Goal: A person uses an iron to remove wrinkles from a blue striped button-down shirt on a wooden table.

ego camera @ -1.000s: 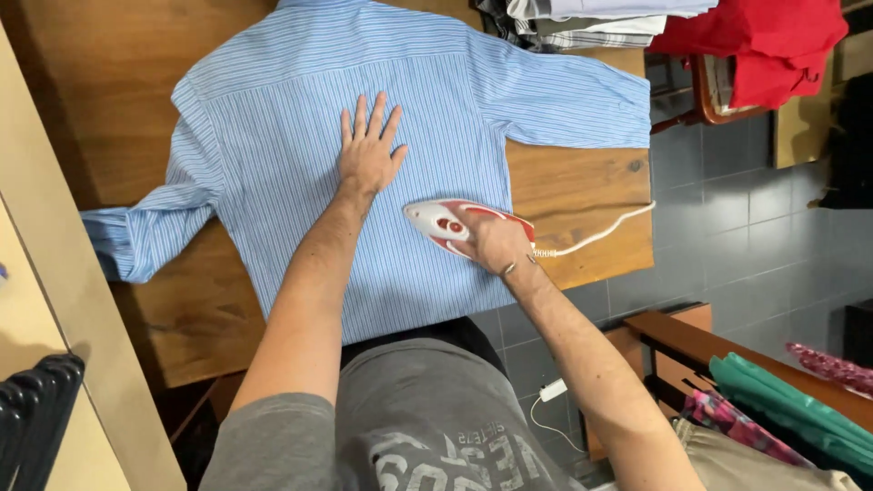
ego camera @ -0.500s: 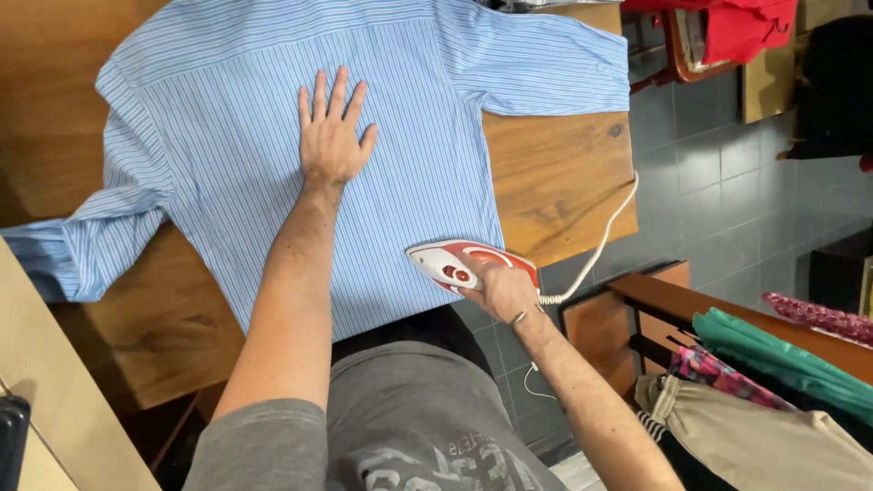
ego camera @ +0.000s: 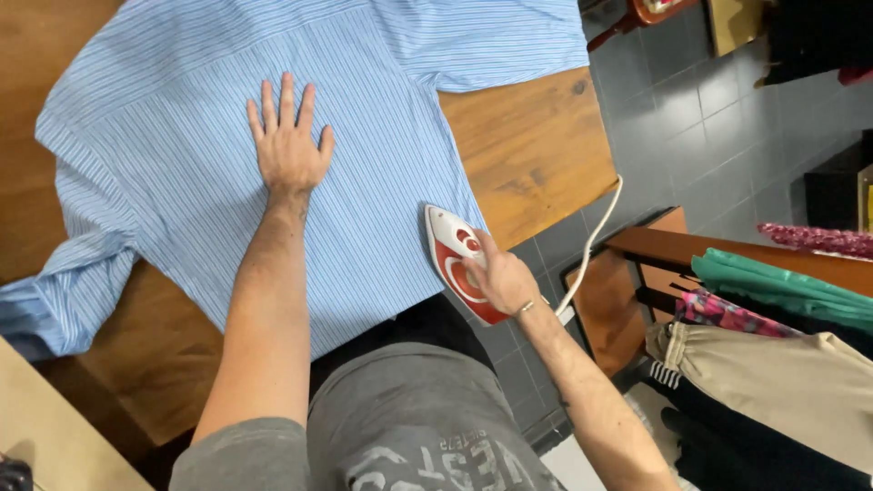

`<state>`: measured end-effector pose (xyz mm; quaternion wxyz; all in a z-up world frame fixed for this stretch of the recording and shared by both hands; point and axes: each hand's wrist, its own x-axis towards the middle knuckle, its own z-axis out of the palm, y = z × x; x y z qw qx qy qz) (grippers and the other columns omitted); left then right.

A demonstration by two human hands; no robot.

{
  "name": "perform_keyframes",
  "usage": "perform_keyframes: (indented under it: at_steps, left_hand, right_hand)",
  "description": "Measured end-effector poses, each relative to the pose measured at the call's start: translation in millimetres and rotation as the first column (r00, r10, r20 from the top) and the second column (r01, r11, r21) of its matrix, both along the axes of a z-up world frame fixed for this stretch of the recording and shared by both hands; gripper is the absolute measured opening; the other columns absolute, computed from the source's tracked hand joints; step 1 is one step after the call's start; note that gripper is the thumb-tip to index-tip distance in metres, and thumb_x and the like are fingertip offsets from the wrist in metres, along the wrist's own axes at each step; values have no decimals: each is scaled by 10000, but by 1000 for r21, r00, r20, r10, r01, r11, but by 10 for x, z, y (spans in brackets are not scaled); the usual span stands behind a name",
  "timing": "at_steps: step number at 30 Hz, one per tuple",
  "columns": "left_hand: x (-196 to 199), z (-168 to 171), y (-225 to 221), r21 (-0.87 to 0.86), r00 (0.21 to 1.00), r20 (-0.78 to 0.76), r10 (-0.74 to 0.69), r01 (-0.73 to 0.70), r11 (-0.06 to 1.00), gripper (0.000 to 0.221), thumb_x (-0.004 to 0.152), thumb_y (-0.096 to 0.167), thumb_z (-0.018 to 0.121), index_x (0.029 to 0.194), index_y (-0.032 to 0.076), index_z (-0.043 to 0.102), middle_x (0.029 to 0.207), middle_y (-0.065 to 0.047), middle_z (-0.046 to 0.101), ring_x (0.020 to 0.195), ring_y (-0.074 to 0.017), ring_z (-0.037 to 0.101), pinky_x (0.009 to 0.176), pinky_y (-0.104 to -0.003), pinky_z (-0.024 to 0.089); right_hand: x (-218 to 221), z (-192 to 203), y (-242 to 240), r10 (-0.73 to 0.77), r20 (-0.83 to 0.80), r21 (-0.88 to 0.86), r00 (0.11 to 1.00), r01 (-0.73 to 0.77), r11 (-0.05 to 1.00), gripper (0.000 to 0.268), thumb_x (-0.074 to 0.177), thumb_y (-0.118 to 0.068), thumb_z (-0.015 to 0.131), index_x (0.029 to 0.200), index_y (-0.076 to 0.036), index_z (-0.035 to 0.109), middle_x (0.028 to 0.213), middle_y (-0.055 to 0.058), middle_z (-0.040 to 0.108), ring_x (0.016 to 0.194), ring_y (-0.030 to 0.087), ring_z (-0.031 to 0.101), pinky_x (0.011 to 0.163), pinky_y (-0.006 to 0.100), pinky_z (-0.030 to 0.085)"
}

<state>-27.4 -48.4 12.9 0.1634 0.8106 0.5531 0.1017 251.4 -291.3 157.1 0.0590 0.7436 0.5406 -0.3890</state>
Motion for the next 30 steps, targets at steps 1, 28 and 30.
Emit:
perform_keyframes:
  at_steps: [1,28,30]
  left_hand:
    - [5,-22,41,76,1000,15,6,-8,997,692,1027,431,518,1630,104,433,1705,-160,227,1538,-441,136,1224,-631,61]
    - [46,-55,-37,622,980,-182,86,47,782,597,996,428,663,1508,153,796,1596,-151,737,1461,-384,652,1162,-540,471]
    - [43,-56,-30,615,979,-183,83,48,787,607,999,434,653,1517,149,790,1603,-158,732,1465,-386,648,1164,-543,470]
  right_hand:
    - [-55,-66,131,-17,24,28,1000,16,999,626,999,-484,461,1511,-131,380,1041,240,727,840,466,695,717,551,520]
    - [-311,-170,1527,-379,-18,113,925,378,919,613,982,-390,429,1487,-51,350,966,248,718,917,491,663,762,612,509]
    - [-318,-106,1407,-368,-18,102,930,368,924,634,986,-371,454,1517,-49,323,963,251,717,904,488,666,751,614,518]
